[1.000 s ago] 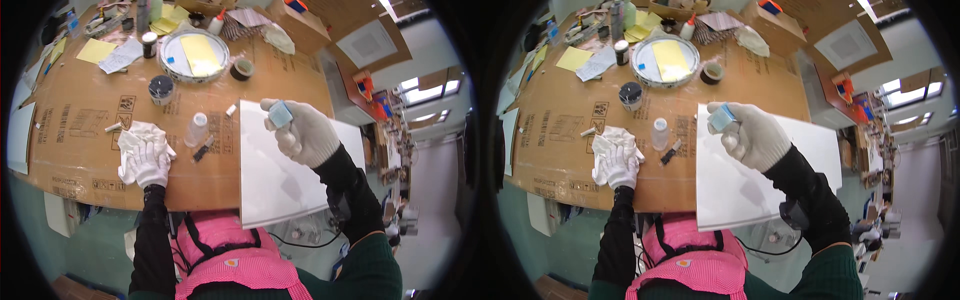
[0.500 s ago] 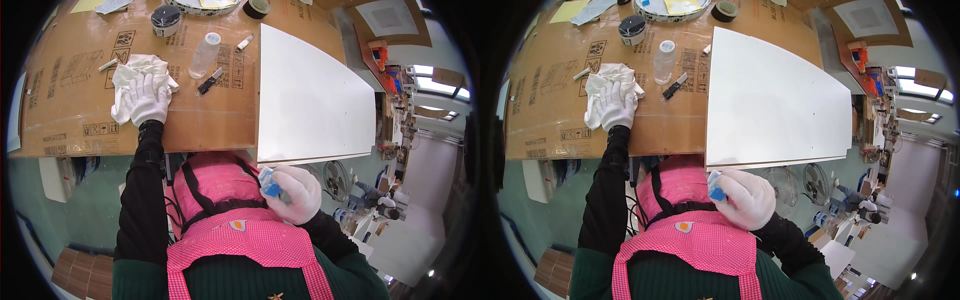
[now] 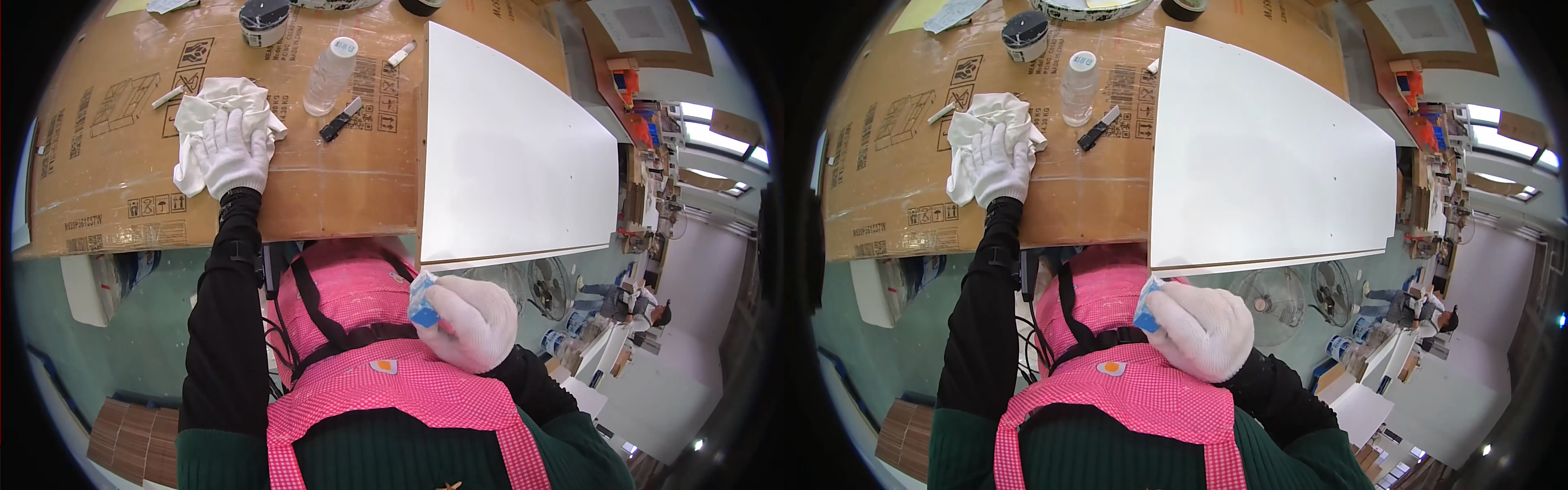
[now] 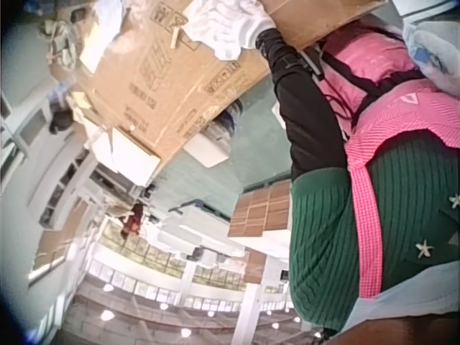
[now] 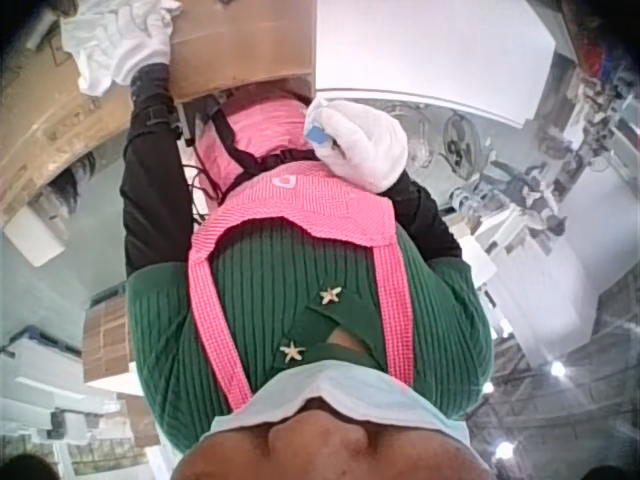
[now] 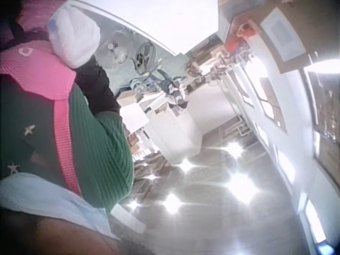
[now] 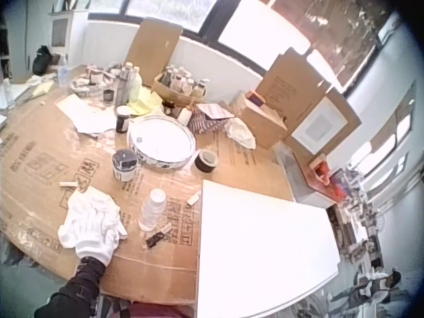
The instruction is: Inspecting and cleaning white furniture panels using a scraper and a cleaning block.
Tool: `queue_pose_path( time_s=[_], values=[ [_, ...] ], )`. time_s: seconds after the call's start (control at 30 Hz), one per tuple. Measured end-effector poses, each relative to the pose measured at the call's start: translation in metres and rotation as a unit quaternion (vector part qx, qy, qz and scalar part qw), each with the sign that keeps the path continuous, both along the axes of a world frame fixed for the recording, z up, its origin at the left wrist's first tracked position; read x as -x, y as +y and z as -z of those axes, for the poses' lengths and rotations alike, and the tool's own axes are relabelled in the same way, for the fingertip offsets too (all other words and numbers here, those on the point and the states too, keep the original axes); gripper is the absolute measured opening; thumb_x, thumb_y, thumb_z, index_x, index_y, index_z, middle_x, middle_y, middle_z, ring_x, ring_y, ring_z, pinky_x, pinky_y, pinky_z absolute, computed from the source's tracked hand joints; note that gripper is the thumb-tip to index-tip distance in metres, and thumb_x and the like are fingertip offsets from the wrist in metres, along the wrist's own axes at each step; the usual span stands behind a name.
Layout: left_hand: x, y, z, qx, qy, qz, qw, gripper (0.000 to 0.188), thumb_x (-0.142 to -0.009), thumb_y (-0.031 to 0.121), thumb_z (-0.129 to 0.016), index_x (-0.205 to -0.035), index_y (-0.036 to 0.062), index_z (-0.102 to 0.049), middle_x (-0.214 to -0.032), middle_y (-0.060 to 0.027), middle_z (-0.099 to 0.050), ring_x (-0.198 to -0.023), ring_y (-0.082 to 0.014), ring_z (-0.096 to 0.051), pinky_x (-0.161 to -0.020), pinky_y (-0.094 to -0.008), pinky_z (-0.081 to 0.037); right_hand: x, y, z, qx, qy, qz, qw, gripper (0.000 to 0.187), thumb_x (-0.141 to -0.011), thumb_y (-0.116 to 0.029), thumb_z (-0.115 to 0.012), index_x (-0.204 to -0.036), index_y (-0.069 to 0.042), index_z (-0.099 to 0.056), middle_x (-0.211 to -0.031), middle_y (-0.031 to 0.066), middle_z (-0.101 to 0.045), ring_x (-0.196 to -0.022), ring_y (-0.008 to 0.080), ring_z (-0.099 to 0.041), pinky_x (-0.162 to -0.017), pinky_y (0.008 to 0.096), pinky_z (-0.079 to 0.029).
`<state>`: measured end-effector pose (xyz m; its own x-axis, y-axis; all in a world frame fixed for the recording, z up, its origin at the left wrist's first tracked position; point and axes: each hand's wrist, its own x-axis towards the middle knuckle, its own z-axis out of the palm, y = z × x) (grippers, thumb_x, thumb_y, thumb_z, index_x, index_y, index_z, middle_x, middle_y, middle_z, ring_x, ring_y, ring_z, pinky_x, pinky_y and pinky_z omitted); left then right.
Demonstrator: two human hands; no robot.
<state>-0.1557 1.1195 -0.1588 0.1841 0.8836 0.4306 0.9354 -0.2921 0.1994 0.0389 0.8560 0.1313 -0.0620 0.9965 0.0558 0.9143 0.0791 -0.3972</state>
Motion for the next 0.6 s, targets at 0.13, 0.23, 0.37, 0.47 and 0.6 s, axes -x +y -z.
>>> queue_pose_path(
  time_s=[0.13, 0.23, 0.37, 0.47, 0.6],
  values=[
    [-0.001, 0.000, 0.000, -0.007, -0.003, 0.004, 1.000, 0.057, -0.093, 0.047, -0.061, -0.141, 0.0178, -0.054, -0.149, -0.0067, -0.053, -0.141, -0.0286, -0.044, -0.120, -0.0565, -0.022, -0.002, 0.007, 0.009, 0.012, 0.040, -0.002, 0.999, 0.045, -0.059, -0.012, -0.082, -0.101, -0.007, -0.067, -0.093, 0.0078, -0.071, -0.074, 0.0241, -0.068, -0.060, 0.0347, -0.053],
    [-0.001, 0.000, 0.001, -0.007, -0.008, 0.002, 1.000, 0.056, -0.093, 0.046, -0.063, -0.141, 0.0180, -0.055, -0.148, -0.0072, -0.053, -0.140, -0.0292, -0.045, -0.120, -0.0567, -0.022, 0.003, 0.012, 0.004, -0.052, 0.041, -0.018, 0.998, 0.030, -0.064, -0.002, -0.079, -0.088, -0.004, -0.062, -0.069, 0.0091, -0.062, -0.056, 0.0277, -0.062, -0.048, 0.0353, -0.048],
    [0.000, 0.000, -0.002, -0.003, 0.001, -0.001, 1.000, 0.056, -0.092, 0.046, -0.063, -0.141, 0.0184, -0.055, -0.148, -0.0075, -0.054, -0.140, -0.0298, -0.045, -0.120, -0.0567, -0.023, -0.003, 0.011, -0.006, 0.043, 0.016, -0.009, 0.999, 0.043, -0.061, -0.010, -0.082, -0.102, -0.008, -0.067, -0.091, 0.0064, -0.069, -0.072, 0.0247, -0.067, -0.057, 0.0356, -0.051],
    [-0.002, 0.000, -0.002, -0.002, 0.004, -0.001, 1.000, 0.056, -0.092, 0.046, -0.063, -0.140, 0.0184, -0.055, -0.147, -0.0072, -0.054, -0.140, -0.0297, -0.045, -0.119, -0.0565, -0.024, -0.004, 0.006, 0.007, -0.005, 0.041, -0.014, 0.999, 0.045, -0.061, -0.010, -0.082, -0.103, -0.009, -0.067, -0.090, 0.0046, -0.069, -0.071, 0.0234, -0.067, -0.056, 0.0345, -0.050],
    [0.000, 0.000, -0.002, -0.006, 0.013, -0.002, 1.000, 0.056, -0.092, 0.047, -0.063, -0.140, 0.0182, -0.055, -0.147, -0.0067, -0.054, -0.139, -0.0288, -0.046, -0.119, -0.0562, -0.024, -0.006, 0.003, -0.001, 0.022, 0.021, -0.036, 0.999, 0.045, -0.061, -0.011, -0.082, -0.103, -0.011, -0.067, -0.089, 0.0035, -0.068, -0.072, 0.0216, -0.066, -0.057, 0.0321, -0.048]
  ],
)
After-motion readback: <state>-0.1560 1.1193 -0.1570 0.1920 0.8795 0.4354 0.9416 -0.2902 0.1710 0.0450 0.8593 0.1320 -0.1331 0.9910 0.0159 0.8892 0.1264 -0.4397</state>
